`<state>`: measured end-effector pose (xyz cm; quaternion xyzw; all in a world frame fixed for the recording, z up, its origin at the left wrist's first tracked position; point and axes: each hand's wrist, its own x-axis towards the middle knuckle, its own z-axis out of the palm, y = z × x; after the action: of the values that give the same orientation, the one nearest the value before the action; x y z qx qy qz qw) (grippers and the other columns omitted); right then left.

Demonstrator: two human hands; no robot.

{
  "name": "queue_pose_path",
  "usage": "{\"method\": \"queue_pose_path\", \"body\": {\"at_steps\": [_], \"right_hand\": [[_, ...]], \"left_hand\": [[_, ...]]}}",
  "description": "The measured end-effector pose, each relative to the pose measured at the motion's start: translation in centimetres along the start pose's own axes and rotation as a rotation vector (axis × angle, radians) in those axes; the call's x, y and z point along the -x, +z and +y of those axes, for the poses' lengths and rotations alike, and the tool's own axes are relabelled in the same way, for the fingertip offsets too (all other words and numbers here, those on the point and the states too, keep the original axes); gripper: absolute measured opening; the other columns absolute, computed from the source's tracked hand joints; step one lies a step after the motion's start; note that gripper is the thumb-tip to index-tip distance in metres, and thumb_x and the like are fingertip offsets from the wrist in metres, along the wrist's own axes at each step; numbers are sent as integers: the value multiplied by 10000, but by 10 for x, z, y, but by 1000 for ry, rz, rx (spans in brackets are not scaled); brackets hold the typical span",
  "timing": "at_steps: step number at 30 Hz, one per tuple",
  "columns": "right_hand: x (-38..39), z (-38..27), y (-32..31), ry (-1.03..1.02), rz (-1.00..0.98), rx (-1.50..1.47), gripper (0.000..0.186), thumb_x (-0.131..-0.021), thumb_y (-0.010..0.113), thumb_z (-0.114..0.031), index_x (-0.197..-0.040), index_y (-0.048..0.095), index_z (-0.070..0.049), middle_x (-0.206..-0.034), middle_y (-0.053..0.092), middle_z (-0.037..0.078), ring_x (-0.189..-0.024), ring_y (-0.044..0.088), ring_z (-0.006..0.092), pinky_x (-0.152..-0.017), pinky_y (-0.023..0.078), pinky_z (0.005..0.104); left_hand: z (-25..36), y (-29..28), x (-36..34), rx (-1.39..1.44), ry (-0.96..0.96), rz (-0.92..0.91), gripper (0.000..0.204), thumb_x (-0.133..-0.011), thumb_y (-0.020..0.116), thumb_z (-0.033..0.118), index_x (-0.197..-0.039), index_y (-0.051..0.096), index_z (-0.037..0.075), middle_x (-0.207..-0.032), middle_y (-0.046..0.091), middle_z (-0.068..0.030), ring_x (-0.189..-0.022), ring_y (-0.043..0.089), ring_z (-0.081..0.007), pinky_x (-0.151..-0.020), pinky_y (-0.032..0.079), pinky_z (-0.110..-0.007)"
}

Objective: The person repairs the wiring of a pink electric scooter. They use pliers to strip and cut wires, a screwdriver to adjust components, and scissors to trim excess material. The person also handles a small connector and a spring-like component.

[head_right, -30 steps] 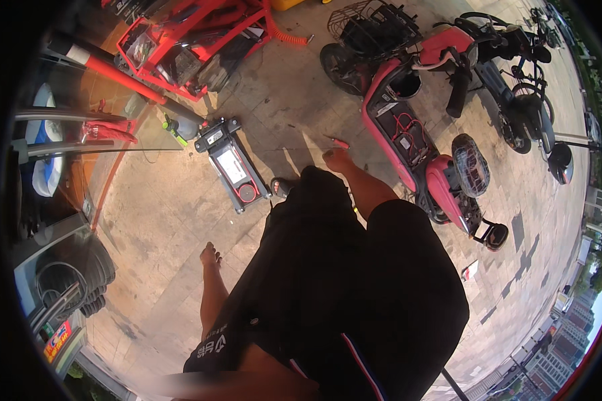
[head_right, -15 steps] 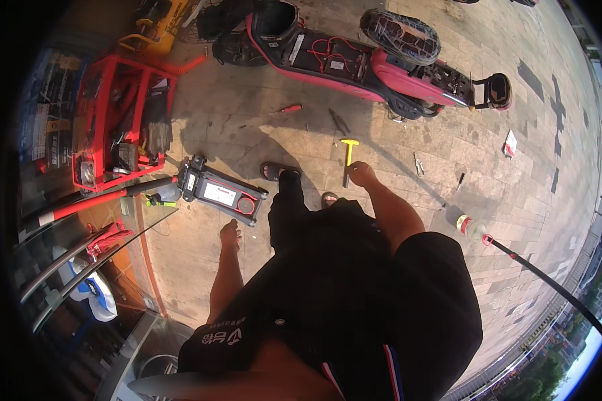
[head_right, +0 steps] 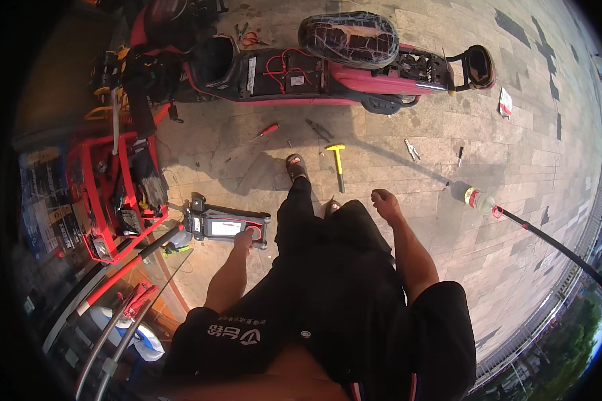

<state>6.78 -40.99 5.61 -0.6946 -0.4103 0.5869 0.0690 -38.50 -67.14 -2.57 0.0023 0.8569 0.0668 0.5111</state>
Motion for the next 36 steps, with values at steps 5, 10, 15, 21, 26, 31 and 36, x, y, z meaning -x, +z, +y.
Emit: {"method": "queue_pose_path", "body": {"at_steps": [5, 10, 15, 21, 26, 31, 36], "right_hand": [[38, 57, -58, 274, 307, -184, 361, -882, 604, -287, -1084, 666, 5, -825, 668, 60, -680, 607, 130, -614, 489, 286], [86, 149, -96, 615, 395, -485, 355, -903, 577, -279, -1166, 619, -44, -860, 642, 43, -646, 575, 125, -537, 463, 274], [90, 209, -163, 611, 358, -312, 374, -871, 622, -297, -1133, 647, -32, -823, 652, 65, -665, 592, 154, -548, 477, 311], [8, 204, -340, 502, 439, -552, 370, -915, 575, -284, -1182, 602, -29, -904, 643, 43, -701, 570, 122, -571, 453, 271], [-83, 130, -484, 251, 531, -611, 392, -940, 576, -276, -1217, 584, 2, -926, 642, 55, -727, 564, 106, -595, 445, 241], [-168, 71, -581, 116, 442, -465, 414, -920, 610, -259, -1221, 602, 24, -986, 674, 97, -816, 615, 159, -702, 497, 284], [-214, 42, -671, 395, 369, -328, 439, -933, 574, -310, -1254, 579, -10, -1012, 662, 84, -826, 610, 157, -682, 492, 302]], "left_hand": [[190, -32, -47, 225, 298, -75, 234, -890, 611, 280, -848, 645, 53, -613, 523, -9, -506, 484, -124, -443, 367, -303], [368, 16, -33, 70, 551, -123, 266, -888, 622, 297, -800, 652, 47, -645, 557, 0, -543, 522, -126, -488, 396, -303], [449, 164, 38, -184, 660, -184, 238, -893, 632, 314, -901, 645, 77, -779, 606, 7, -614, 559, -110, -512, 433, -277], [487, 363, 160, -391, 762, -358, 343, -891, 654, 343, -1012, 659, 22, -853, 657, -36, -721, 606, -131, -619, 471, -298], [519, 430, 178, -389, 675, -294, 357, -874, 660, 344, -965, 696, 1, -787, 652, -64, -704, 602, -145, -678, 478, -320], [543, 482, 171, -28, 346, -356, 228, -901, 624, 279, -920, 643, 53, -734, 577, -11, -629, 556, -133, -558, 450, -287], [568, 538, 226, -184, -66, -255, 188, -876, 595, 245, -897, 587, 58, -779, 562, -33, -640, 555, -156, -620, 490, -321]]}}
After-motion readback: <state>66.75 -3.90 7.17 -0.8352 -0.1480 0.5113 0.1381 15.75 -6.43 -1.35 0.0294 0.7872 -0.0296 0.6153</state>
